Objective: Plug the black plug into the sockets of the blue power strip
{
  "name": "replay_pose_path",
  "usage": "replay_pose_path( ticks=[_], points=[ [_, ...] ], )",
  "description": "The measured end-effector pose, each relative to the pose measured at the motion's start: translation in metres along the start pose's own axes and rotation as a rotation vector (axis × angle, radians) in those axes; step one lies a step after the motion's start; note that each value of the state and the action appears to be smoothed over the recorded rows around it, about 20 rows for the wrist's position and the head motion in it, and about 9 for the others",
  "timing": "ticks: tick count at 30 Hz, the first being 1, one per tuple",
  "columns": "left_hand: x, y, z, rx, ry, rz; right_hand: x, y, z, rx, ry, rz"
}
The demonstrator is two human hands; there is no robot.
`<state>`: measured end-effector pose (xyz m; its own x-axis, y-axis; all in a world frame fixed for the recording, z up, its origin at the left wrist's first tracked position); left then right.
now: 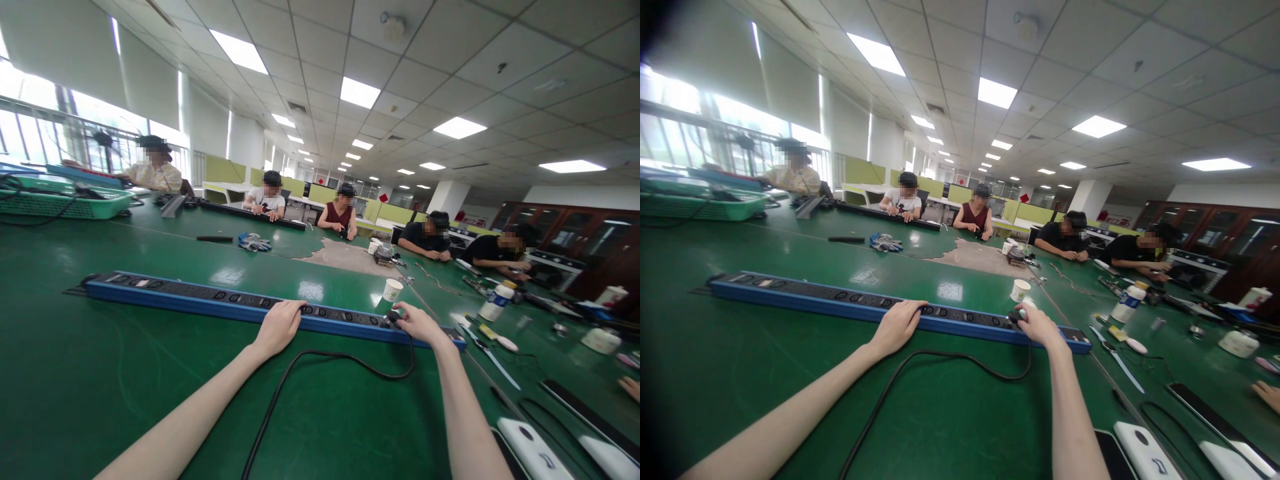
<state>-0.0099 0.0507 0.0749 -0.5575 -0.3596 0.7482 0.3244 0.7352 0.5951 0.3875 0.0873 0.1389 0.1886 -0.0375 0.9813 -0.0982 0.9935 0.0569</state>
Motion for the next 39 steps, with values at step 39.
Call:
replay_pose_path(
  ticks=[39],
  points=[
    [-0.004,0.001,-0.003,-0.017,0.062,0.024,0.041,-0.003,0.007,-0.085,0.167,-0.313]
  ],
)
Point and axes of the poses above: each hand's wrist, its own y-axis towards the middle knuckle, its own x-axis out of the back of the hand, z = x × y, the point moved 10 cm from there along y, towards the middle knuckle, and after that the axes turned 13 degrees about z, right-handed, at the moved point
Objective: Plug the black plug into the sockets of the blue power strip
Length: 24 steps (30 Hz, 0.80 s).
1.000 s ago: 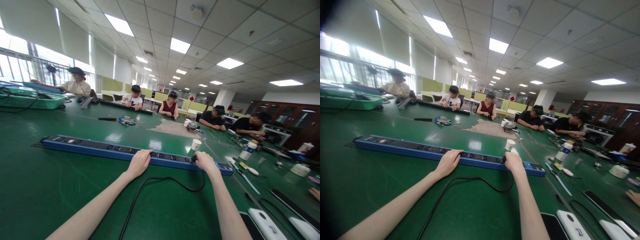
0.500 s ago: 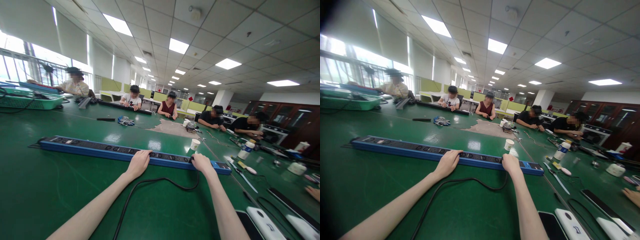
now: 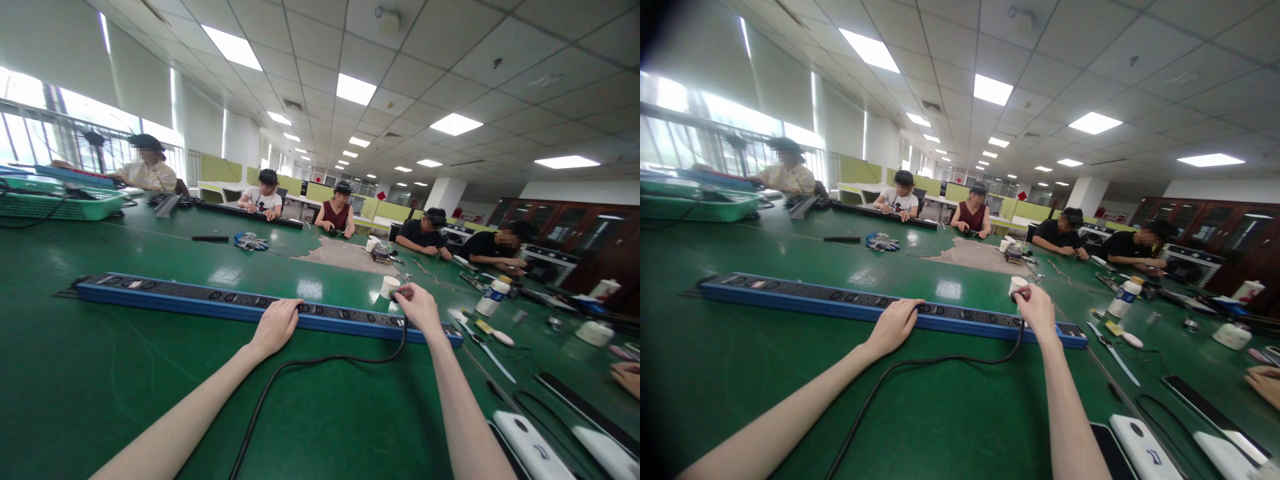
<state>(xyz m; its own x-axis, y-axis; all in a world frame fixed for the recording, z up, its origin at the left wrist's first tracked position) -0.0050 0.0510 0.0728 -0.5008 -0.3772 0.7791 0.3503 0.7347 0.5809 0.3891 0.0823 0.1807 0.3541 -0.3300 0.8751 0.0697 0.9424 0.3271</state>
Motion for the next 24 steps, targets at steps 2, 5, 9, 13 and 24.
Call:
replay_pose_path(
  ticks=[2,5,9,13,24],
  points=[
    [0.0,0.0,0.0,0.004,-0.003,-0.001,0.033,-0.002,-0.003,0.051,0.076,-0.133],
    [-0.001,0.0,0.001,0.007,-0.003,-0.001,0.062,-0.007,-0.023,0.036,0.058,-0.246],
    [-0.001,0.0,0.0,-0.004,0.004,-0.003,0.065,-0.011,-0.08,-0.112,-0.031,-0.259],
    [0.0,0.001,0.0,-0.002,0.008,-0.006,0.043,-0.007,-0.132,-0.161,-0.07,-0.172],
    [0.0,0.0,0.001,0.004,0.003,0.002,-0.023,0.0,-0.13,-0.14,-0.287,0.059]
  ],
)
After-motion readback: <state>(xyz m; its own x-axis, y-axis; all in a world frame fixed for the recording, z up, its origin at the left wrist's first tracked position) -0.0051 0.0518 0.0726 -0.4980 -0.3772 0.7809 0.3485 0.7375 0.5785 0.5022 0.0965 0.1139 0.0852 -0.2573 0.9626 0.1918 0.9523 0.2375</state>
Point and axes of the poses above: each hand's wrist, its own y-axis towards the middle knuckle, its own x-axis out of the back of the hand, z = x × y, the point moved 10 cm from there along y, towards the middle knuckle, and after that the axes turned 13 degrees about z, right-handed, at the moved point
